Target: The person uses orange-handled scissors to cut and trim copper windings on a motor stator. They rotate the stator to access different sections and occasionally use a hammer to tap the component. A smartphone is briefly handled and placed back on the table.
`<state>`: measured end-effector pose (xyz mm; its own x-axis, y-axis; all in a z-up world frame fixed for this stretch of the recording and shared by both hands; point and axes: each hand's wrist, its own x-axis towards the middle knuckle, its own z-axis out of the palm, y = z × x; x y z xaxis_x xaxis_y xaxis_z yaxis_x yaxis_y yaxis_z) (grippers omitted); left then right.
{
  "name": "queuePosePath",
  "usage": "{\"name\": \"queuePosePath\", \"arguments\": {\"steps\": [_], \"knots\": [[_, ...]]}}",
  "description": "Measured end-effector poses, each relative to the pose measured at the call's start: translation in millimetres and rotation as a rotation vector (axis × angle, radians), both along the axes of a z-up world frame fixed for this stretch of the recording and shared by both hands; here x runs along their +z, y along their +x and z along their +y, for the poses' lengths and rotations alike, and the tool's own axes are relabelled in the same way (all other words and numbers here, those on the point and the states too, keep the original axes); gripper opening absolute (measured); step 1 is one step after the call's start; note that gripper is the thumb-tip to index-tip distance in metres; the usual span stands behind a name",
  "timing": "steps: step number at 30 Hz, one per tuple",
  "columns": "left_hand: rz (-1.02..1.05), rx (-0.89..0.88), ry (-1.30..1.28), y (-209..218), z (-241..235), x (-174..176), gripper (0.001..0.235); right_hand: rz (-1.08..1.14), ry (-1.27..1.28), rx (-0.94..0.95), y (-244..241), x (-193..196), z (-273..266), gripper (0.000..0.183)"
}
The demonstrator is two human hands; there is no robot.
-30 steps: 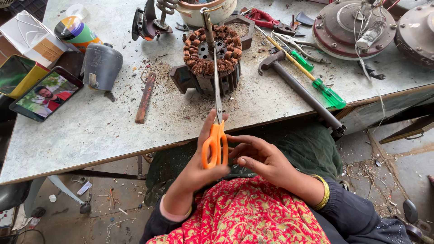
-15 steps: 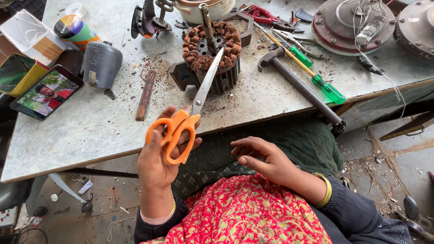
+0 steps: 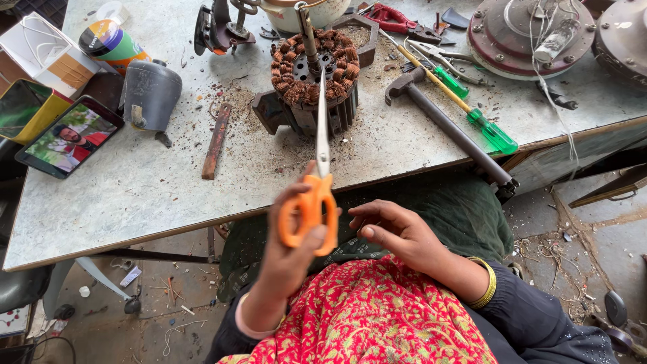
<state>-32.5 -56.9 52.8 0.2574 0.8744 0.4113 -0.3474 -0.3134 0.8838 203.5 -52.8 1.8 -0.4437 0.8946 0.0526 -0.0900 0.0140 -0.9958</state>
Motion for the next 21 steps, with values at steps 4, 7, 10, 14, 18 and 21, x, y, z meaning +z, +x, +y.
{"name": "queuePosePath", "arguments": {"steps": [4, 7, 10, 14, 18, 21], "knots": [[0.319, 0.074, 0.179, 18.0, -5.4, -6.8, 0.064, 0.128, -0.036, -0.062, 0.1, -3.1, 1.3, 0.038], [0.414, 0.113, 0.276, 22.1, -2.2, -11.4, 0.074, 0.183, -0.043, -0.130, -2.1, -2.1, 2.0, 0.038], [0.459, 0.155, 0.330, 27.1, 1.4, -18.6, 0.074, -0.200, 0.177, -0.312, -6.3, 5.0, 2.8, 0.042], [0.495, 0.116, 0.369, 29.6, 6.5, -27.9, 0.082, -0.367, 0.368, -0.339, -7.9, 25.1, 4.6, 0.039], [0.561, 0.047, 0.349, 30.5, 9.0, -33.0, 0.101, -0.628, 0.418, -0.287, -6.4, 47.8, 12.6, 0.047], [0.600, 0.030, 0.350, 29.7, 8.9, -32.9, 0.112, -0.678, 0.412, -0.253, -5.5, 57.0, 19.2, 0.042]]}}
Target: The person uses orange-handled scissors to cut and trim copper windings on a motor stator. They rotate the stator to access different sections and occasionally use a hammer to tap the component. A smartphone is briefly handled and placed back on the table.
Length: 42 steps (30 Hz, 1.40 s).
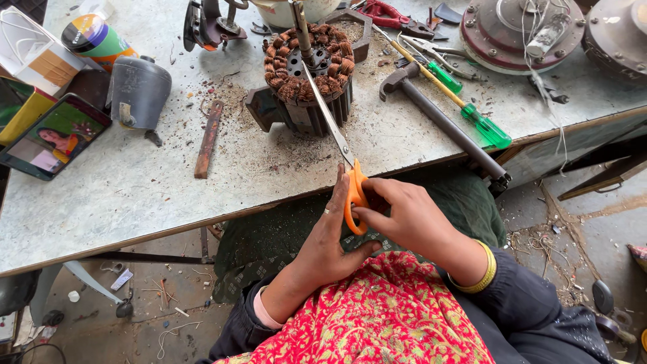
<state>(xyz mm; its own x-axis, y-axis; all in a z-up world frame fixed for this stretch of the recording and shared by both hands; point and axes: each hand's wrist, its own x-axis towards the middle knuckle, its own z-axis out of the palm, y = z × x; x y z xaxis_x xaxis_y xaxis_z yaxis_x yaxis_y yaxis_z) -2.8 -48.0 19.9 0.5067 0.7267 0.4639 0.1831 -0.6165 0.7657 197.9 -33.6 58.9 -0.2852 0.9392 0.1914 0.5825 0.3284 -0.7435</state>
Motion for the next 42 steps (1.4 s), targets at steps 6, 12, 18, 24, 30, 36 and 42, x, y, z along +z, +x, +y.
{"name": "queuePosePath", "arguments": {"steps": [6, 12, 18, 24, 30, 36, 42], "knots": [[0.036, -0.013, -0.054, -9.4, 3.0, 8.9, 0.107, 0.281, -0.218, -0.019, -7.3, -5.3, 8.8, 0.032], [0.126, 0.046, -0.023, -15.7, 6.4, 8.0, 0.093, 0.072, -0.148, -0.139, -1.3, -8.3, 13.3, 0.030], [0.120, 0.086, 0.025, -21.4, 14.2, 8.3, 0.086, -0.105, -0.038, -0.070, 4.2, 0.4, 13.1, 0.046], [0.063, 0.168, 0.073, -30.0, 19.6, 12.9, 0.079, -0.179, 0.066, -0.061, 2.9, 12.2, 7.7, 0.055], [0.098, 0.303, 0.074, -38.9, 28.0, 11.1, 0.076, -0.164, -0.261, -0.055, 15.3, 34.4, 10.2, 0.054], [0.103, 0.368, 0.096, -40.2, 40.8, 0.7, 0.076, -0.135, -0.068, 0.019, 16.3, 23.3, 13.7, 0.055], [0.085, 0.481, 0.403, -45.3, 99.8, 2.9, 0.089, -0.171, -0.152, -0.028, 10.5, 4.7, 16.5, 0.055]]}}
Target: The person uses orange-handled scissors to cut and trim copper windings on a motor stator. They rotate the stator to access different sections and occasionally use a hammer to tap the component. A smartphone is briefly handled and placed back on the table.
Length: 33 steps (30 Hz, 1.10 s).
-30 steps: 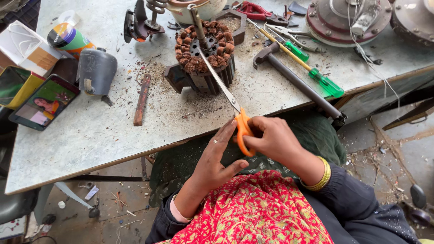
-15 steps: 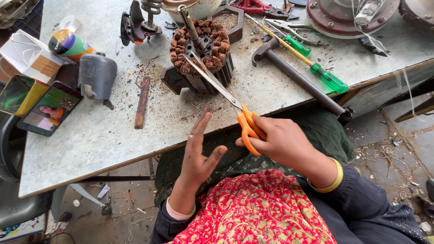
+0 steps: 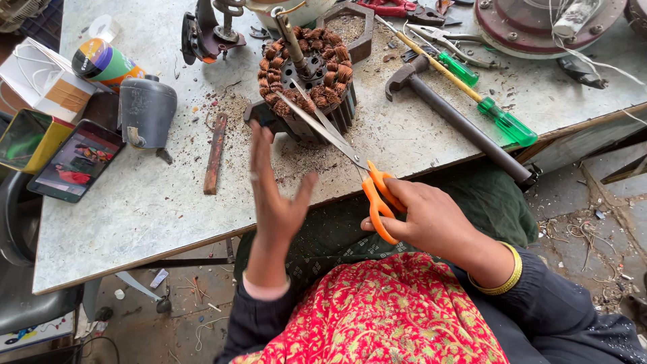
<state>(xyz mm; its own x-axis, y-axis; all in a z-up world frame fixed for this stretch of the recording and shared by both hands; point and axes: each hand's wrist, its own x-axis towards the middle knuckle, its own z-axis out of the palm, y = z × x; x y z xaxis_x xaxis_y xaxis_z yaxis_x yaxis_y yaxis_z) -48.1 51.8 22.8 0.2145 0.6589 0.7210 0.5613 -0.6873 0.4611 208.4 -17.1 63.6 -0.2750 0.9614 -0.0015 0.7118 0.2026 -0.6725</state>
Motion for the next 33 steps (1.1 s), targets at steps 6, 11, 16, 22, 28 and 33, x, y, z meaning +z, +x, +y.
{"name": "queuePosePath", "arguments": {"steps": [6, 11, 16, 22, 28, 33], "knots": [[0.180, 0.139, 0.015, -1.3, 51.5, 26.7, 0.103, 0.546, -0.449, 0.075, 4.6, -13.2, 4.5, 0.050], [0.252, 0.222, -0.016, 14.2, 56.3, 33.2, 0.097, 1.153, -0.768, 0.319, 14.7, -21.4, 6.0, 0.063], [0.195, 0.210, 0.010, 11.5, 58.6, 26.0, 0.072, 1.443, -0.835, 0.483, 4.6, -30.5, -3.6, 0.084], [0.179, 0.236, 0.058, 13.6, 63.9, 17.2, 0.068, 1.457, -0.750, 0.201, -20.0, -46.4, -21.7, 0.089], [0.173, 0.233, 0.057, 14.9, 61.5, 19.2, 0.066, 1.750, -0.956, 0.268, -26.9, -43.7, -37.7, 0.088], [0.159, 0.248, 0.064, 18.8, 60.8, 20.8, 0.066, 1.367, -0.516, 0.190, -31.4, -37.7, -24.2, 0.080]]}}
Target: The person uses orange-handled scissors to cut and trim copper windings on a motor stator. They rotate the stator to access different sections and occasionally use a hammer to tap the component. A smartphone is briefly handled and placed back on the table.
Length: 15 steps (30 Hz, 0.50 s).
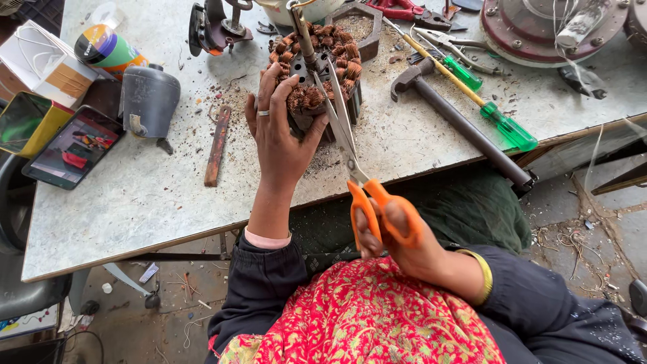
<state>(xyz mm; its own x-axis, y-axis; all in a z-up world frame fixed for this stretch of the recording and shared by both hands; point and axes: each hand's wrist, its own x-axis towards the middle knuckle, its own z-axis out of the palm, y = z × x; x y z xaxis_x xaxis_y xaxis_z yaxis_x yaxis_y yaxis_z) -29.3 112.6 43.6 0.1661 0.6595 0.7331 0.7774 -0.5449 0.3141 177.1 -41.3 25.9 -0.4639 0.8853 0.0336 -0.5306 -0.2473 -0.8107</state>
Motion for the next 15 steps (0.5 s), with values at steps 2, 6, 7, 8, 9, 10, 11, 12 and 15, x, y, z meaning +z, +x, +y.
{"name": "queuePosePath", "arguments": {"steps": [2, 6, 7, 8, 9, 10, 11, 12, 15], "knots": [[-0.006, -0.001, 0.004, -1.0, -0.2, -1.5, 0.066, -0.087, 0.122, -0.120, 0.4, -1.5, 11.3, 0.077], [-0.004, -0.002, 0.021, -4.6, 1.3, -5.0, 0.067, 0.016, 0.139, -0.253, 14.8, -9.0, 24.1, 0.073], [-0.005, 0.002, 0.029, -2.9, 2.6, -5.4, 0.068, 0.061, 0.142, -0.252, 22.9, -10.1, 24.4, 0.073], [-0.020, -0.043, 0.038, -0.7, 4.2, -5.3, 0.069, 0.014, 0.178, -0.247, 29.4, -11.0, 22.3, 0.072], [-0.041, -0.057, 0.052, 0.2, 4.8, -4.0, 0.070, -0.035, 0.220, -0.212, 34.7, -10.2, 20.9, 0.072], [-0.060, -0.072, 0.068, 1.9, 6.9, -2.2, 0.071, -0.082, 0.263, -0.176, 39.3, -8.8, 18.2, 0.071], [-0.076, -0.084, 0.114, 0.7, 6.9, -1.6, 0.071, -0.157, 0.171, -0.147, 42.9, -7.4, 16.5, 0.069], [-0.089, -0.097, 0.161, 2.1, 8.8, -1.2, 0.072, -0.238, 0.084, -0.119, 48.4, -5.5, 13.5, 0.066], [-0.134, -0.095, 0.167, 3.1, 12.2, -7.1, 0.068, -0.441, 0.143, -0.130, 69.0, -3.7, 8.4, 0.058]]}}
